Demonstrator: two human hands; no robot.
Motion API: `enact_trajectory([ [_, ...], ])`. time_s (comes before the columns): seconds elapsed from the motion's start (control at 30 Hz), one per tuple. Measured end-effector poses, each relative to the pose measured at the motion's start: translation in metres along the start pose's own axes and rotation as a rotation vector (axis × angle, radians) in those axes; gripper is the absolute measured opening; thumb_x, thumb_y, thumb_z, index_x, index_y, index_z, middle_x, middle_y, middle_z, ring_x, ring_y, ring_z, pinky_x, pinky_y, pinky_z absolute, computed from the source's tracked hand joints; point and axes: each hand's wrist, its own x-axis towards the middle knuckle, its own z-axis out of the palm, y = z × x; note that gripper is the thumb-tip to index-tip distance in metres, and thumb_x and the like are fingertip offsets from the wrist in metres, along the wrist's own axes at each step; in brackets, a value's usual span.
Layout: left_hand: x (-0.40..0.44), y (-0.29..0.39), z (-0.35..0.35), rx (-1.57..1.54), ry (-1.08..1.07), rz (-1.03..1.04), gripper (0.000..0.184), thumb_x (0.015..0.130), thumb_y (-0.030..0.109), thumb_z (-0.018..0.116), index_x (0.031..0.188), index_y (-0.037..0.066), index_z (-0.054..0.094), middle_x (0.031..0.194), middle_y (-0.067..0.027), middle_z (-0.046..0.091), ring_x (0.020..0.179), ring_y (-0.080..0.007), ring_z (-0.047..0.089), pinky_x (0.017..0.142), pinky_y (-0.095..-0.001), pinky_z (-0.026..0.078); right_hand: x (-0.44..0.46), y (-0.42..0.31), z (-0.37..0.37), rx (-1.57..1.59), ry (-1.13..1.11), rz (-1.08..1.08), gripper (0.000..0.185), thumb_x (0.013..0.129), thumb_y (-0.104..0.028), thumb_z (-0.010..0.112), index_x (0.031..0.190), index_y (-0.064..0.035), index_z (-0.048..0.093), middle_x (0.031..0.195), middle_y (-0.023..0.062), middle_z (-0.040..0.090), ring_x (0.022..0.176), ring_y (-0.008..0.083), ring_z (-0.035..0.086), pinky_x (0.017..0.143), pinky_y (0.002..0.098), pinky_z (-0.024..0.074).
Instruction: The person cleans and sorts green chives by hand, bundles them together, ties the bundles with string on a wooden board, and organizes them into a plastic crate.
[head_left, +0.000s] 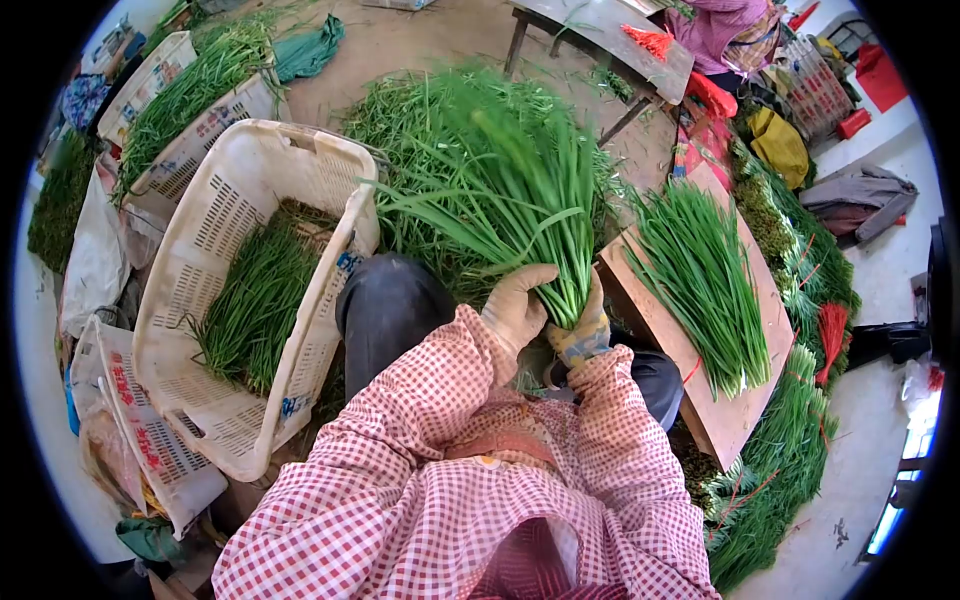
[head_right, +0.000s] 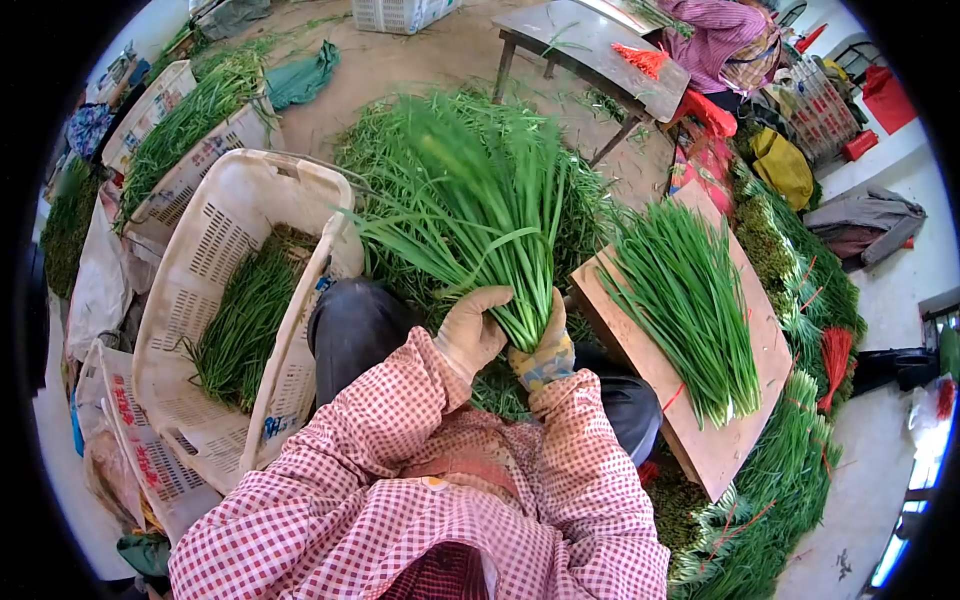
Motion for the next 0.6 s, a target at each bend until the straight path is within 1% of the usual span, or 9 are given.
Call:
enact_trajectory([
  [0.13, 0.000, 0.009, 0.014, 0.085, -0.079, 0.023, 0.033, 0.084, 0.003, 0.059, 0.115, -0.003, 0.053, 0.112, -0.0124, 0.061, 0.102, -0.0237, 0.061, 0.093, -0.0352, 0.051, 0.007, -0.015, -0.004, -0.307, -0.078, 0.003, 0.053, 0.091, -0.024, 0.054, 0.136, -0.0051, 0.035, 0.127, 0.0101, 0.055, 0.108, 0.0221, 0.058, 0.093, 0.0336, 0.0483],
  [0.2, -0.002, 0.010, 0.024, 0.262, 0.047, 0.150, 0.039, 0.084, 0.006, 0.062, 0.120, 0.000, 0.050, 0.115, -0.0111, 0.060, 0.104, -0.0218, 0.059, 0.093, -0.0348, 0.049, 0.009, -0.003, -0.006, -0.368, -0.062, 0.042, 0.079, 0.075, -0.011, 0.067, 0.140, -0.0004, 0.024, 0.125, 0.0156, 0.054, 0.115, 0.0249, 0.055, 0.095, 0.0322, 0.0442],
  [0.23, -0.001, 0.010, 0.020, 0.370, -0.015, 0.188, 0.049, 0.082, 0.012, 0.068, 0.125, 0.002, 0.046, 0.118, -0.0097, 0.057, 0.108, -0.0210, 0.056, 0.096, -0.0348, 0.045, 0.008, -0.001, -0.005, -0.379, -0.039, 0.017, 0.081, 0.074, -0.014, 0.071, 0.139, -0.0002, 0.024, 0.125, 0.0151, 0.055, 0.114, 0.0243, 0.056, 0.095, 0.0325, 0.0445],
  [0.27, 0.000, 0.008, 0.012, 0.375, -0.016, 0.189, 0.049, 0.082, 0.012, 0.068, 0.125, 0.002, 0.046, 0.118, -0.0097, 0.057, 0.108, -0.0210, 0.056, 0.096, -0.0348, 0.045, 0.008, 0.001, -0.003, -0.375, -0.037, 0.016, 0.081, 0.074, -0.014, 0.071, 0.139, -0.0002, 0.024, 0.125, 0.0151, 0.055, 0.114, 0.0243, 0.056, 0.095, 0.0325, 0.0445],
  [0.33, -0.008, 0.004, 0.003, 0.653, -0.029, 0.283, 0.059, 0.078, 0.018, 0.074, 0.127, 0.003, 0.045, 0.120, -0.0089, 0.056, 0.110, -0.0214, 0.054, 0.096, -0.0347, 0.042, 0.006, 0.003, 0.001, -0.232, -0.028, 0.061, 0.082, 0.073, -0.015, 0.073, 0.138, 0.0008, 0.025, 0.126, 0.0156, 0.054, 0.115, 0.0244, 0.055, 0.095, 0.0327, 0.0445],
  [0.37, -0.015, 0.003, -0.004, 0.707, 0.018, 0.151, 0.070, 0.071, 0.020, 0.081, 0.128, 0.004, 0.044, 0.122, -0.0078, 0.055, 0.112, -0.0216, 0.052, 0.096, -0.0344, 0.041, 0.007, 0.013, 0.008, 0.013, -0.023, 0.134, 0.071, 0.080, -0.015, 0.065, 0.138, -0.0020, 0.027, 0.127, 0.0137, 0.053, 0.114, 0.0240, 0.054, 0.095, 0.0337, 0.0453],
  [0.4, -0.022, 0.004, 0.002, 0.710, 0.021, 0.150, 0.070, 0.071, 0.020, 0.081, 0.128, 0.004, 0.044, 0.122, -0.0078, 0.055, 0.112, -0.0216, 0.052, 0.096, -0.0344, 0.041, 0.008, 0.019, 0.016, 0.277, 0.002, 0.206, 0.060, 0.087, -0.015, 0.057, 0.139, -0.0049, 0.029, 0.127, 0.0118, 0.052, 0.113, 0.0235, 0.054, 0.094, 0.0347, 0.0461],
  [0.47, -0.033, 0.006, 0.009, 0.644, 0.002, -0.210, 0.072, 0.066, 0.018, 0.084, 0.126, 0.004, 0.047, 0.118, -0.0065, 0.057, 0.108, -0.0204, 0.054, 0.094, -0.0341, 0.042, 0.005, 0.030, 0.028, 0.630, 0.136, 0.351, 0.044, 0.096, -0.013, 0.047, 0.138, -0.0085, 0.034, 0.125, 0.0090, 0.055, 0.112, 0.0227, 0.055, 0.095, 0.0367, 0.0466],
  [0.6, -0.035, 0.012, -0.001, 0.838, 0.035, -0.209, 0.063, 0.064, 0.012, 0.084, 0.119, 0.007, 0.053, 0.109, -0.0030, 0.061, 0.101, -0.0185, 0.057, 0.091, -0.0338, 0.044, -0.007, 0.041, 0.029, 0.455, 0.046, 0.310, 0.055, 0.089, -0.021, 0.056, 0.138, -0.0067, 0.034, 0.125, 0.0095, 0.054, 0.113, 0.0228, 0.054, 0.096, 0.0359, 0.0456],
])
